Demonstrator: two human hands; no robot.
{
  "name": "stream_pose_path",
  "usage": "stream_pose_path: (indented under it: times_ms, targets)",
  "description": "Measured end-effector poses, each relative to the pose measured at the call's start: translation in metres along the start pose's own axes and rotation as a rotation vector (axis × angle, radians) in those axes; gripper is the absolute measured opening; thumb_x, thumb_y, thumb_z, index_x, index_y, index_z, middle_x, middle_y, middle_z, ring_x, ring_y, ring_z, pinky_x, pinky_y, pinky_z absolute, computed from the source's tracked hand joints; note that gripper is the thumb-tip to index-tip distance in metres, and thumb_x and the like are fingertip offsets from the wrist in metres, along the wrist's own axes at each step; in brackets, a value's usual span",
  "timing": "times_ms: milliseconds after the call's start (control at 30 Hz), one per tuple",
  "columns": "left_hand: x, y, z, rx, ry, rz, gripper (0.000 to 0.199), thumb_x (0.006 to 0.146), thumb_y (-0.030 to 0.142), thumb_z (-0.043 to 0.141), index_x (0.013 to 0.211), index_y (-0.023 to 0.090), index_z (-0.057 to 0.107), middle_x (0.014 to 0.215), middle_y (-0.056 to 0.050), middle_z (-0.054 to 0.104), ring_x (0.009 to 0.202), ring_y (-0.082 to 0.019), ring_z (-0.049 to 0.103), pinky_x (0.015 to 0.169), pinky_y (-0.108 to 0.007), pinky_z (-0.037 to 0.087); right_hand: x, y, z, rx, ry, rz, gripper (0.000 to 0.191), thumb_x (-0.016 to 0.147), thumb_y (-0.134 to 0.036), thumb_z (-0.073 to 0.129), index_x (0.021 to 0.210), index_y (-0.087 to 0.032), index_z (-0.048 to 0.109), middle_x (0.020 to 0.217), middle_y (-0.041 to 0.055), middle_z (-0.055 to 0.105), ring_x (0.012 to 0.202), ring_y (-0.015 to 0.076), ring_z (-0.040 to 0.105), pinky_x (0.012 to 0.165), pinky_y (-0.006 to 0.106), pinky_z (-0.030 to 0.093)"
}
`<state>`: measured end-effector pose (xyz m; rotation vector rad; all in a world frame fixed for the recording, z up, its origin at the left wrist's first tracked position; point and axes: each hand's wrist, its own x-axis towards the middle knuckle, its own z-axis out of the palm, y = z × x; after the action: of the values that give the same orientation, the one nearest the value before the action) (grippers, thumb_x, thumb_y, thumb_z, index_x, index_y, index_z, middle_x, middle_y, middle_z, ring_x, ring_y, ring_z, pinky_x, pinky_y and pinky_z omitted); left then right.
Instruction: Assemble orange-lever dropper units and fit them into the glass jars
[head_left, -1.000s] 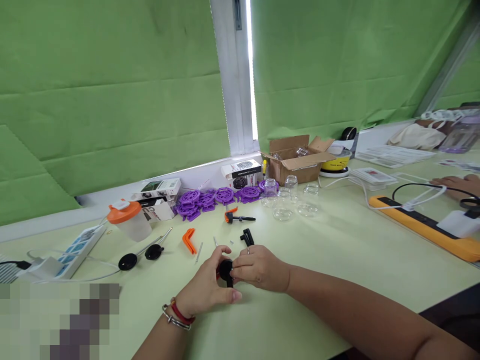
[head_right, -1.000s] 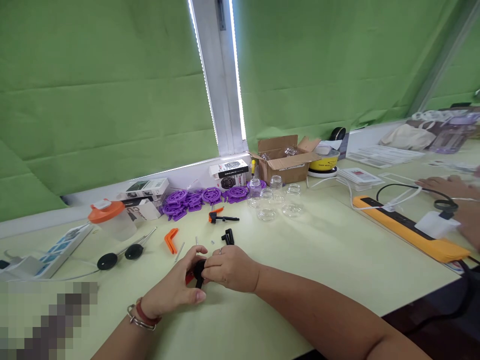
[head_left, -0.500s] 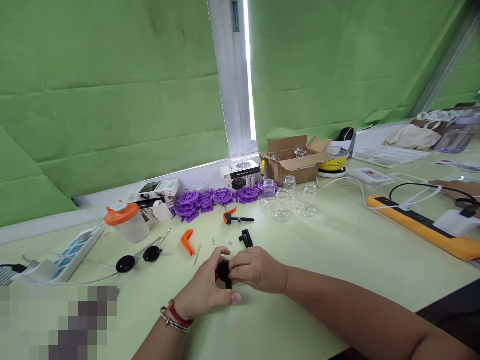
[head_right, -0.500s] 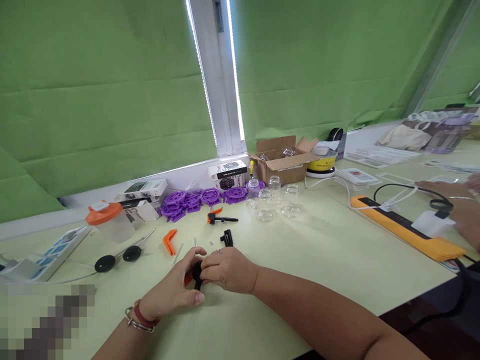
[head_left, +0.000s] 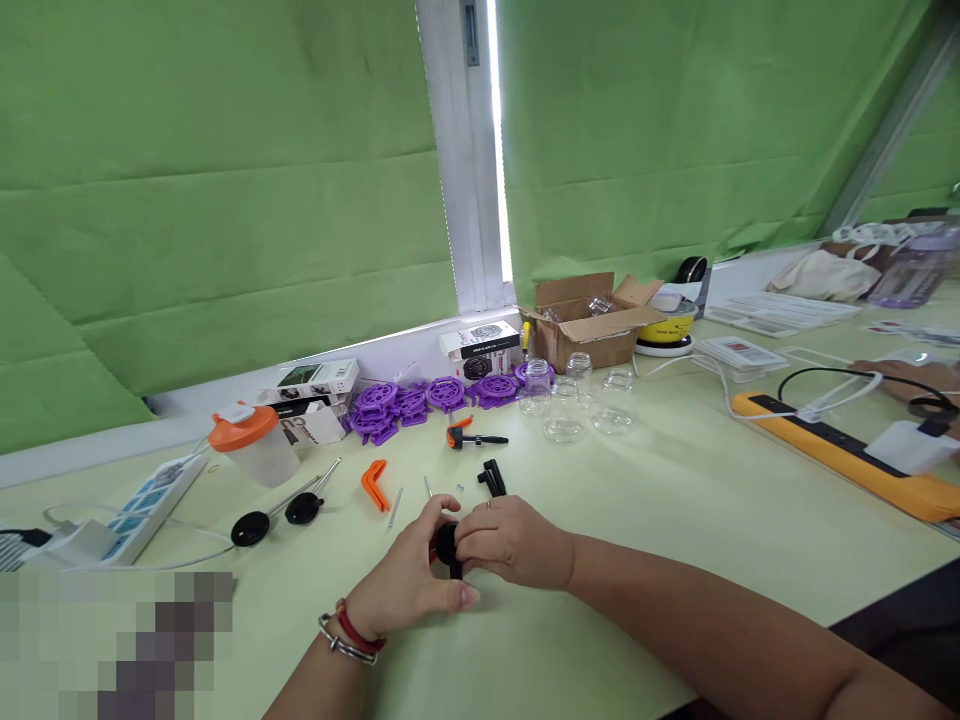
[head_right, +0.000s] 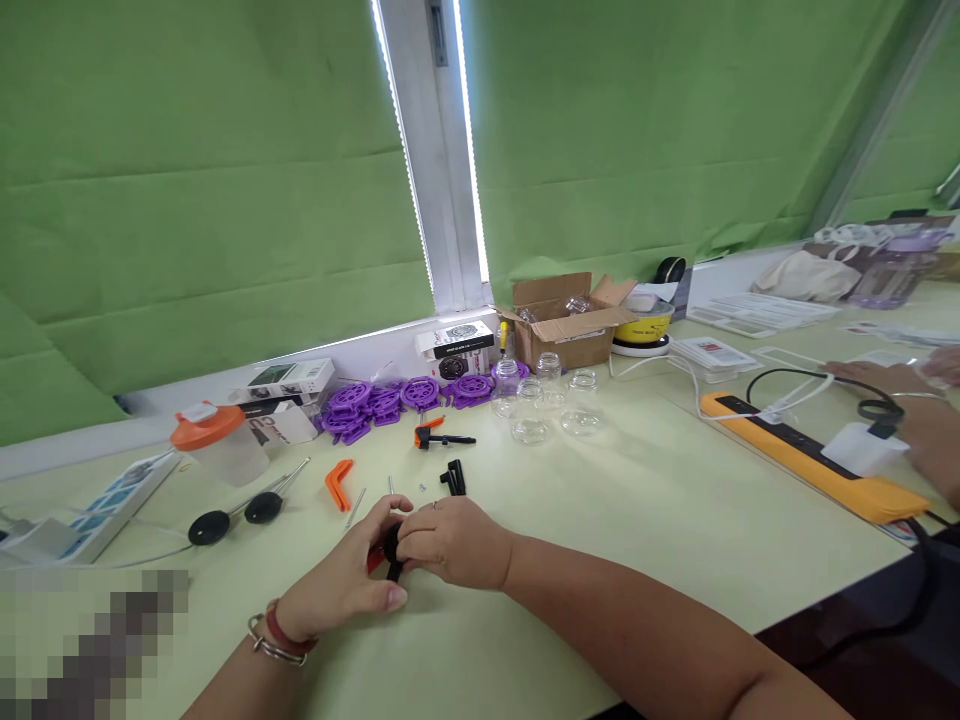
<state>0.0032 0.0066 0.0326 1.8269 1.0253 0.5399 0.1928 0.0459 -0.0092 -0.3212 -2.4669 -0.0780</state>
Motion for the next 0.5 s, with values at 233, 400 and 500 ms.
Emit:
stream_pose_path:
  times_ms: [233,400,500]
  targets:
    - [0.0003,-0.0031,-0.0002,0.040,0.014,0.002,0.073,0.061,0.050,0.071,0.116,0.022,0.032,0.099,-0.004,0.052,0.081,-0.017,0.046,0.073,-0.032,0.041,-0.0009,0.0017,0.0027,0.084,0.048,0.047,0.023,0.093,-0.033,0.048,0.080,-0.018,0.060,0.087,0.0028,0.069,0.080,0.0107,0.063,0.065,0.024,0.044]
    - [-0.0004,-0.0017,-0.0002,0.006,0.009,-0.009,0.071,0.061,0.048,0.071,0.115,0.022,0.032,0.100,-0.004,0.052,0.083,-0.018,0.048,0.075,-0.033,0.042,-0.0027,0.0029,0.0039,0.060,0.050,0.062,0.026,0.092,-0.038,0.048,0.079,-0.017,0.059,0.085,0.0024,0.069,0.078,0.0107,0.063,0.063,0.024,0.043]
    - [0.0000,0.0004,-0.0002,-0.007,0.010,-0.004,0.071,0.062,0.048,0.071,0.115,0.021,0.032,0.099,-0.004,0.052,0.084,-0.019,0.048,0.076,-0.034,0.043,-0.0035,0.0037,0.0037,0.053,0.067,0.070,0.026,0.092,-0.038,0.049,0.082,-0.017,0.060,0.086,0.0024,0.069,0.079,0.0110,0.064,0.062,0.024,0.043]
